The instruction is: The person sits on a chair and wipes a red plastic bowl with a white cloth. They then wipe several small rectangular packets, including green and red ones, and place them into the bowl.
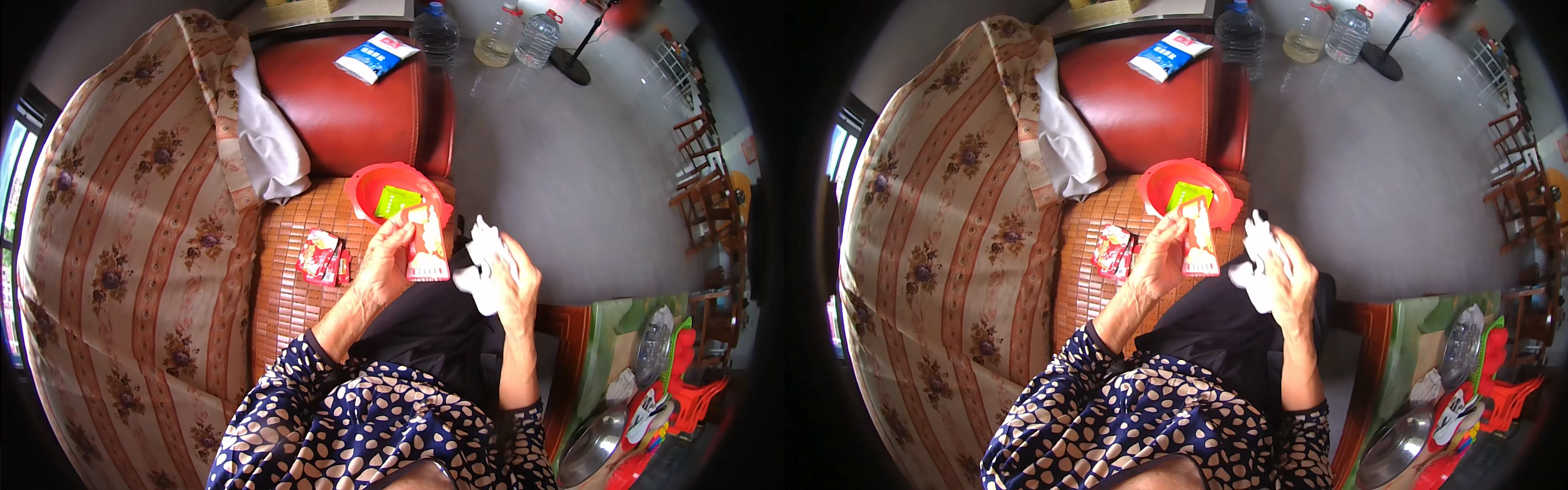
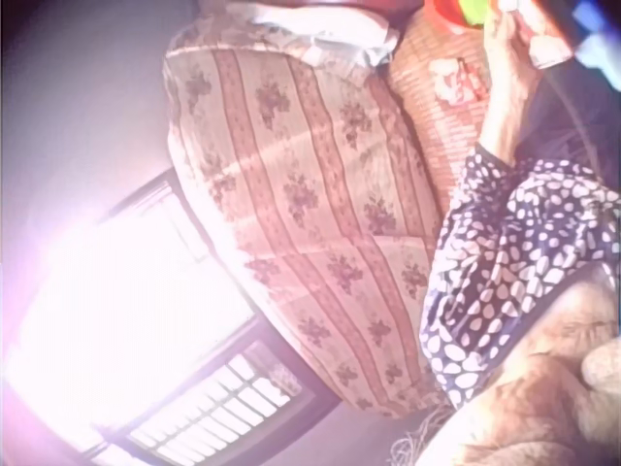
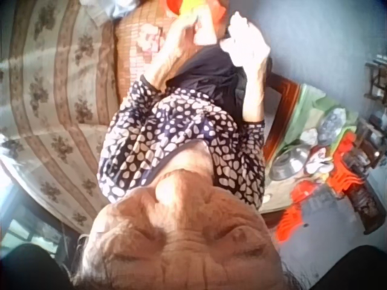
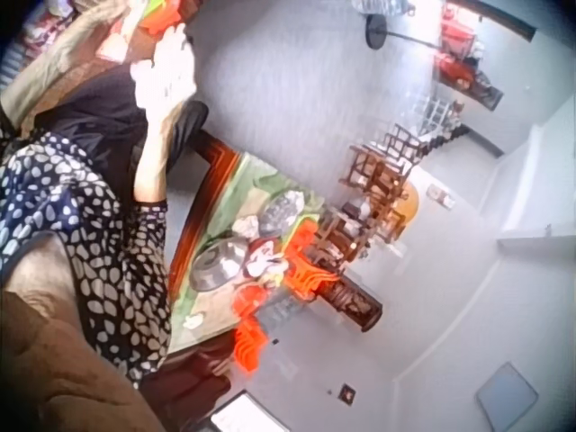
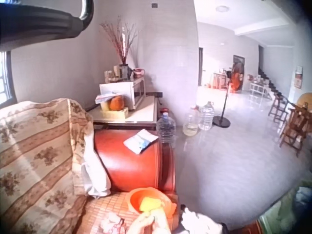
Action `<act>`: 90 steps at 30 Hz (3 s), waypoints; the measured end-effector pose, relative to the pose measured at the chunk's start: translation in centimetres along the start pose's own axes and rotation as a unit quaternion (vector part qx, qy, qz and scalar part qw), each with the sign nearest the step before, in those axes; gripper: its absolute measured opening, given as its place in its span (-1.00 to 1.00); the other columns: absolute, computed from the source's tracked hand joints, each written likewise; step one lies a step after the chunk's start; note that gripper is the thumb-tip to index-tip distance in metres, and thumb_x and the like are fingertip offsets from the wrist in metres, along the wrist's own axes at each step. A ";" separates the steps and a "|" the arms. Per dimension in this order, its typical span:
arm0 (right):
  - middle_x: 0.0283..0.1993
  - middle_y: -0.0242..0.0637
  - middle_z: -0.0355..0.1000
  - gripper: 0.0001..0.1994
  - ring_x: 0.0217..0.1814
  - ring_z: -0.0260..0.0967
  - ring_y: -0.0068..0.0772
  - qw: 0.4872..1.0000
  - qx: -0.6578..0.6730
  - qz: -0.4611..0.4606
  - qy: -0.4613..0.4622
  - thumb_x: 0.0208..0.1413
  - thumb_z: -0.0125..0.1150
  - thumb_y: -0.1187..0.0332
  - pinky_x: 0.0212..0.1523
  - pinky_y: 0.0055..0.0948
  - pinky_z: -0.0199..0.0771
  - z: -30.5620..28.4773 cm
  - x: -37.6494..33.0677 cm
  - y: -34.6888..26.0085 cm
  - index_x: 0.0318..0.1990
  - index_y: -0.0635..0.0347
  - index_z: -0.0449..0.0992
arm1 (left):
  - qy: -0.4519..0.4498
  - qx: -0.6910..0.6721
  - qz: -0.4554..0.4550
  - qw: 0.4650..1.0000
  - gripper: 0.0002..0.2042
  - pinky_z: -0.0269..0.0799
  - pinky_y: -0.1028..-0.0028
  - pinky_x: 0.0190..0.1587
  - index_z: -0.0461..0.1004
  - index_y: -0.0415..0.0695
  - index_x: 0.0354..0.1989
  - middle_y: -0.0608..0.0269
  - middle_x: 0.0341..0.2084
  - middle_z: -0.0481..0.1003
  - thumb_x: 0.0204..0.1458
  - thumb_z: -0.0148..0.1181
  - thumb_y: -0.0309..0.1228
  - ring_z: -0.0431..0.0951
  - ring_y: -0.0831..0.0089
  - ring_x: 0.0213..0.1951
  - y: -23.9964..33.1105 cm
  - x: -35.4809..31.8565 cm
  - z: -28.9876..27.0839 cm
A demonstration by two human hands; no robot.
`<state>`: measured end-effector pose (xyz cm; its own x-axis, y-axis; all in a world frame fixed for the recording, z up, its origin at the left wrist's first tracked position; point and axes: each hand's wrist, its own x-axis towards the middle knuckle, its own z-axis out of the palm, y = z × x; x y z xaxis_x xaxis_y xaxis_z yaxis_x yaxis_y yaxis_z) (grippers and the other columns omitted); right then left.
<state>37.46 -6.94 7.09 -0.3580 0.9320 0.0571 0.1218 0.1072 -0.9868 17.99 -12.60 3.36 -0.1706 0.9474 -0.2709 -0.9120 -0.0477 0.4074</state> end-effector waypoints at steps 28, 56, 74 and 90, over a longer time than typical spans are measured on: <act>0.04 -0.24 0.45 -0.69 0.03 0.34 -0.15 0.869 -0.307 -0.388 -0.012 -0.02 0.19 0.47 0.03 -0.28 0.41 6.2 1.3 -0.2 -0.06 0.26 0.53 | 0.052 -0.004 -0.046 0.998 -0.42 0.29 0.31 0.21 0.27 -0.05 0.22 0.20 0.08 0.40 0.24 -0.22 0.14 0.41 0.34 0.11 -2.7 -1.2 2.0; 0.00 -0.17 0.44 -0.55 0.01 0.37 -0.07 0.954 -0.106 -0.238 -0.147 -0.17 0.30 0.58 0.07 -0.21 0.40 2.3 -1.2 -0.7 0.00 0.29 0.48 | -0.026 -0.031 -0.066 0.997 -0.44 0.44 0.20 0.08 0.21 -0.08 0.25 0.03 0.03 0.46 0.17 0.06 -0.04 0.52 0.22 -0.01 -0.8 -0.5 1.3; 0.12 -0.05 0.33 -0.56 0.06 0.27 -0.03 0.849 -0.442 -0.288 -0.041 -0.02 0.15 0.48 0.06 -0.21 0.39 3.5 -2.1 0.1 0.07 0.40 0.39 | -0.059 -0.013 -0.061 0.996 -0.60 0.34 0.19 0.18 0.30 -0.09 0.16 0.18 0.02 0.45 0.21 0.07 -0.21 0.45 0.29 0.08 -2.4 -1.1 0.8; 0.12 -0.07 0.34 -0.60 0.15 0.25 0.01 0.884 -0.337 -0.323 0.029 -0.04 0.14 0.55 0.14 -0.17 0.32 3.8 1.9 -2.8 0.04 0.32 0.41 | -0.057 -0.032 -0.080 0.995 -0.44 0.16 0.16 0.30 0.22 -0.09 0.26 0.16 0.18 0.35 0.24 -0.16 0.06 0.33 0.26 0.22 -2.4 -1.1 1.6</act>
<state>32.87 -6.76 9.38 -0.5088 0.6150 0.6024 0.4398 0.7872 -0.4322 20.94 -13.01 4.14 0.0190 0.9739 -0.2260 -0.9465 0.0904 0.3098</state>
